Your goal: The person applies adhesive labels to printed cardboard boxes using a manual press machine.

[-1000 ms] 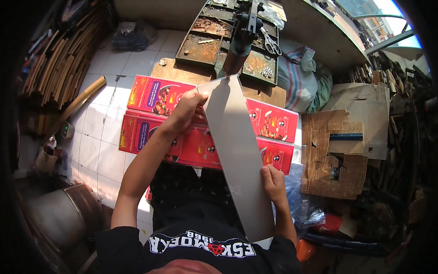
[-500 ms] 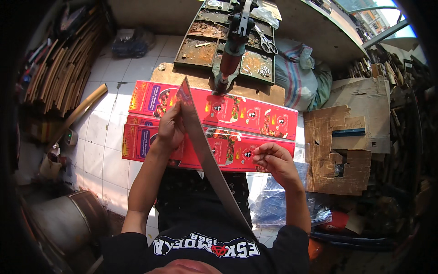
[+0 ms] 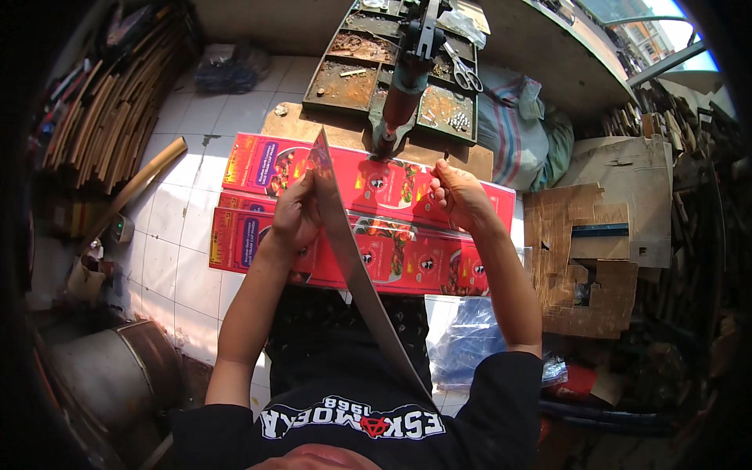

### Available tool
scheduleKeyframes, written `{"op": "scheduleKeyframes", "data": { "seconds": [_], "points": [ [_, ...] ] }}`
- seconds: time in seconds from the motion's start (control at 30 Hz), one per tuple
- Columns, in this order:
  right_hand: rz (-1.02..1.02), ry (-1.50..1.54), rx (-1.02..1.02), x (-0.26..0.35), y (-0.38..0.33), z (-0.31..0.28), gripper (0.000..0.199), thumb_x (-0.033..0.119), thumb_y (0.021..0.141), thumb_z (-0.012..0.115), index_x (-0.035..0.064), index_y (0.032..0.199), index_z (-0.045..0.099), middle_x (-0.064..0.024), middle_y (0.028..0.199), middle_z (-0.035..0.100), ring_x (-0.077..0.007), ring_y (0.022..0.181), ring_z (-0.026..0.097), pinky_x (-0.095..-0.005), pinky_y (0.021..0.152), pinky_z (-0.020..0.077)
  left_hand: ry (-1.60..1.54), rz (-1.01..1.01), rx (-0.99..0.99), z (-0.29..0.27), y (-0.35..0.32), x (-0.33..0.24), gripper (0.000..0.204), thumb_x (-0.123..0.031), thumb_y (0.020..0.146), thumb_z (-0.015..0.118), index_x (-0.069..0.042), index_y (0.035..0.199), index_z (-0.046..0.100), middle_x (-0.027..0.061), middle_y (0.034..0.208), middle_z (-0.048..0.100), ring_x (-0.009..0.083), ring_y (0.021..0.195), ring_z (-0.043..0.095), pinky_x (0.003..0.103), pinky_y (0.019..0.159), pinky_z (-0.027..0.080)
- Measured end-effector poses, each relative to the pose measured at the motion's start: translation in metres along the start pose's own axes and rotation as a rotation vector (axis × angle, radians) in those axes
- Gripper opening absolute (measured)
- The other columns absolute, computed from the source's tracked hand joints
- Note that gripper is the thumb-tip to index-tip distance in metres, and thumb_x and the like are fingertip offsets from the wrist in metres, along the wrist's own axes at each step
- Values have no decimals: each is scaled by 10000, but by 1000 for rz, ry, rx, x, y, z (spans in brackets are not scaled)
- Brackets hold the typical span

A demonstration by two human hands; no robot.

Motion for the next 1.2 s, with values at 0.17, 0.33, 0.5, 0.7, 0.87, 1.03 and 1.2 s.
{"op": "scheduleKeyframes", "data": {
  "seconds": [0.17, 0.33, 0.5, 0.7, 0.87, 1.03, 1.2],
  "points": [
    [46, 74, -69, 1, 11, 33, 353, 217, 1034, 466, -98, 1181, 530, -163, 973, 651, -210, 857, 657, -311, 741, 580, -5, 26, -20, -8, -3, -4, 382, -303, 1064, 379, -1, 1248, 524, 160, 1175, 645, 271, 1055, 657, 415, 914, 554],
    [-65, -23, -4, 5, 13, 37, 265, 72, 990, 499, -93, 1196, 518, -201, 1032, 647, -224, 866, 676, -338, 792, 598, -14, 26, -20, -6, 0, -3, 373, -300, 1065, 379, 0, 1216, 541, 154, 1152, 653, 258, 1041, 661, 400, 908, 557],
    [-227, -253, -116, 15, 26, 41, 212, 95, 1003, 516, -31, 1172, 513, -170, 1017, 654, -208, 862, 684, -327, 781, 590, -11, 21, -9, -2, -2, -3, 374, -304, 1067, 370, 0, 1186, 553, 152, 1136, 658, 254, 1031, 664, 384, 894, 562],
    [-480, -538, -182, 35, 49, 51, 188, 97, 1003, 537, -32, 1140, 544, -141, 963, 667, -192, 858, 689, -315, 761, 583, -28, 10, -35, -2, 0, -2, 371, -296, 1071, 357, -2, 1194, 547, 151, 1138, 658, 252, 1024, 666, 383, 885, 565],
    [-700, -899, -302, 48, 55, 71, 116, 84, 926, 665, -23, 971, 669, -32, 803, 677, -81, 712, 609, -227, 664, 491, -40, 14, -40, -9, -3, -3, 369, -285, 1071, 354, -4, 1222, 539, 155, 1162, 649, 258, 1042, 662, 396, 901, 560],
    [-751, -1005, -304, 52, 66, 68, 121, 82, 886, 715, -25, 936, 687, -49, 802, 653, -81, 747, 604, -230, 669, 476, -20, 11, -36, -7, -2, -1, 377, -285, 1070, 352, 0, 1251, 520, 164, 1175, 640, 275, 1065, 655, 410, 923, 557],
    [-721, -940, -242, 52, 68, 71, 147, 64, 871, 730, -24, 985, 704, -43, 828, 653, -66, 793, 603, -241, 695, 483, -18, 20, -21, -4, -3, -2, 385, -286, 1072, 339, 3, 1263, 507, 169, 1182, 635, 277, 1070, 653, 415, 922, 559]
  ]
}}
Point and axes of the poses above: each hand's wrist, its own y-axis towards the middle knuckle, its own z-axis out of the palm, x = y × z, the point moved 7 cm from there along y, towards the middle knuckle
